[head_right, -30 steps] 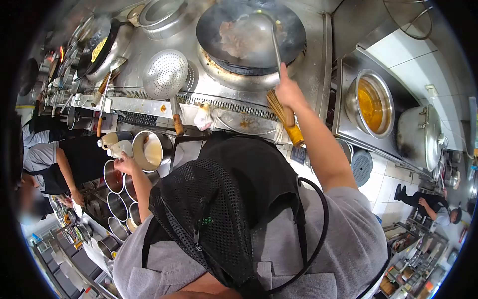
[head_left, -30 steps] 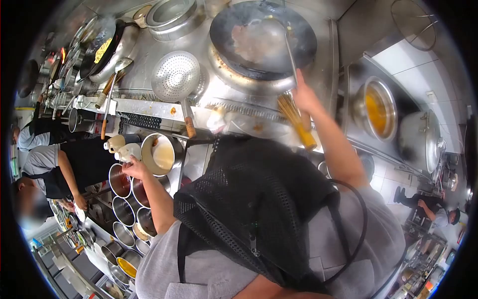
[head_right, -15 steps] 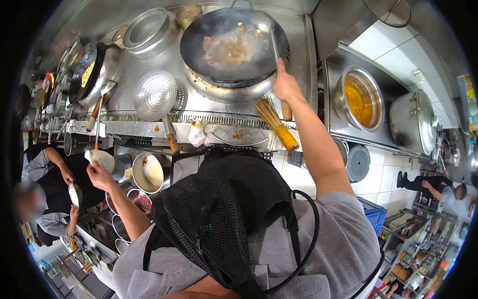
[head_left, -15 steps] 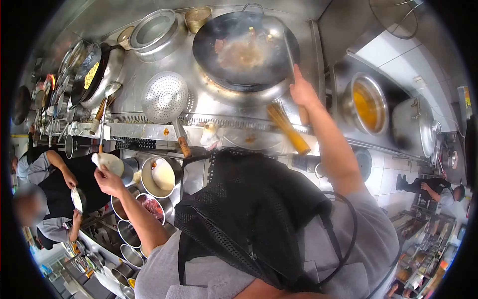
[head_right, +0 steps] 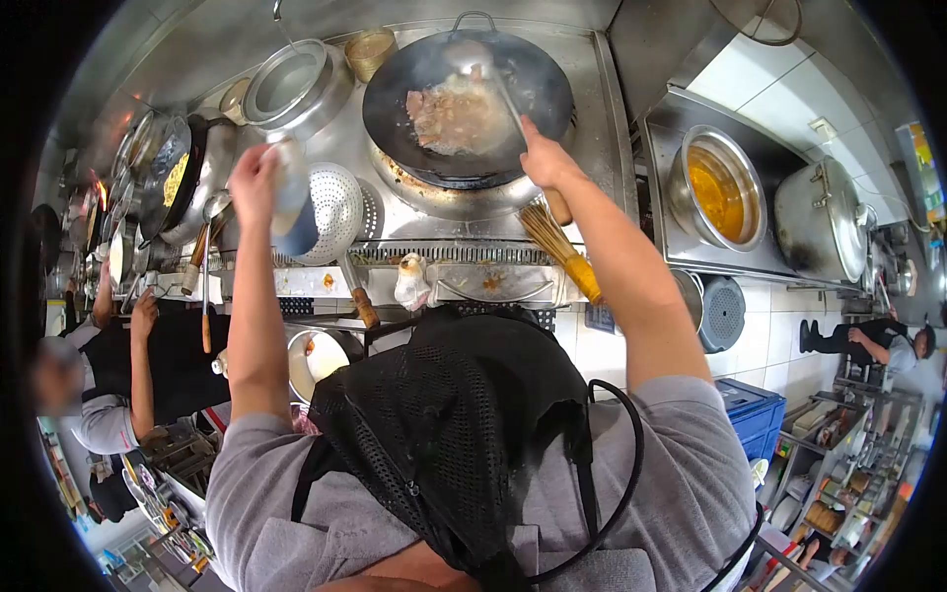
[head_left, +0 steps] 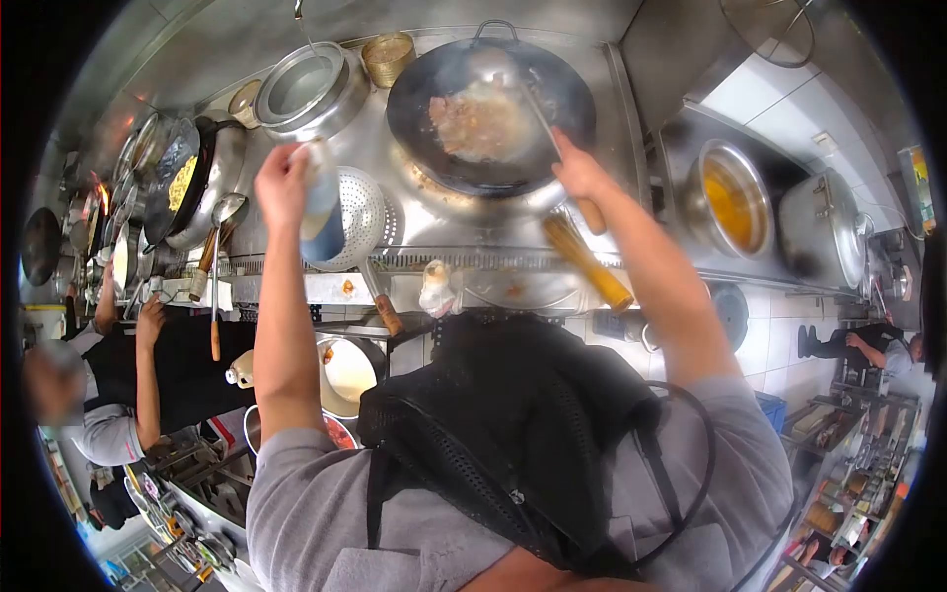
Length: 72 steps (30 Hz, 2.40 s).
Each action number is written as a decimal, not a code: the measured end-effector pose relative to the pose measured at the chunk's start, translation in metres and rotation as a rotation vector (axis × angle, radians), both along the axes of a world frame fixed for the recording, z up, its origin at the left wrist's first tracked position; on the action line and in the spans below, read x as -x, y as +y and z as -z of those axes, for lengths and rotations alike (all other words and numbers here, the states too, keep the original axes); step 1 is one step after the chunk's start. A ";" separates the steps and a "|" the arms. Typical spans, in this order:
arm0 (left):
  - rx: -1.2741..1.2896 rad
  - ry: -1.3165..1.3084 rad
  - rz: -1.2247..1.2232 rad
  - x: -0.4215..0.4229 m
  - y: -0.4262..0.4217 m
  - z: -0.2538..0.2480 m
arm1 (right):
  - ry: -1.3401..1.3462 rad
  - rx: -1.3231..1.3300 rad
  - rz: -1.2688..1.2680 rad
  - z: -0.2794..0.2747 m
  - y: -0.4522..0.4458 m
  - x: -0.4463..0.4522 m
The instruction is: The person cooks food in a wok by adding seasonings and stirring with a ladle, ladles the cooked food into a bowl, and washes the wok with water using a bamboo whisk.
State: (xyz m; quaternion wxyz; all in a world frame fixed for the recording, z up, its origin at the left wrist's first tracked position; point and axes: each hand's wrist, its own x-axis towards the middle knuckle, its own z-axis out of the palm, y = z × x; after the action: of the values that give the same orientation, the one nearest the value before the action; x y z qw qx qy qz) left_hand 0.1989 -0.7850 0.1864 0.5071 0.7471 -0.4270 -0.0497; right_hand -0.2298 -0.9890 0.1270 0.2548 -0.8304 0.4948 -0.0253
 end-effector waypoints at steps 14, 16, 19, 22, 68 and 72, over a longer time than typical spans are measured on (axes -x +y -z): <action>-0.802 -0.550 0.509 0.118 -0.170 0.000 | -0.472 -0.738 0.209 -0.071 0.136 0.074; -0.886 -0.672 0.502 0.136 -0.190 0.000 | -0.680 -0.901 0.306 -0.077 0.160 0.067; -1.018 -0.815 0.623 0.160 -0.214 -0.008 | -0.905 -1.036 0.315 -0.067 0.169 0.071; -0.998 -0.902 0.622 0.178 -0.226 -0.015 | -1.000 -1.077 0.285 -0.064 0.176 0.077; -0.009 0.252 -0.292 -0.038 0.197 0.057 | -0.673 -0.748 0.270 0.005 0.080 0.056; -0.066 0.106 -0.433 -0.042 0.284 0.105 | -0.880 -1.146 0.314 -0.022 0.069 0.063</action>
State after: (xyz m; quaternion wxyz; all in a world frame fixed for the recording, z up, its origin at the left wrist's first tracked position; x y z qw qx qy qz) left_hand 0.2413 -0.5006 0.0814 0.5028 0.8339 -0.2273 0.0072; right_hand -0.2930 -0.9196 0.1494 0.8169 -0.3995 0.3953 -0.1298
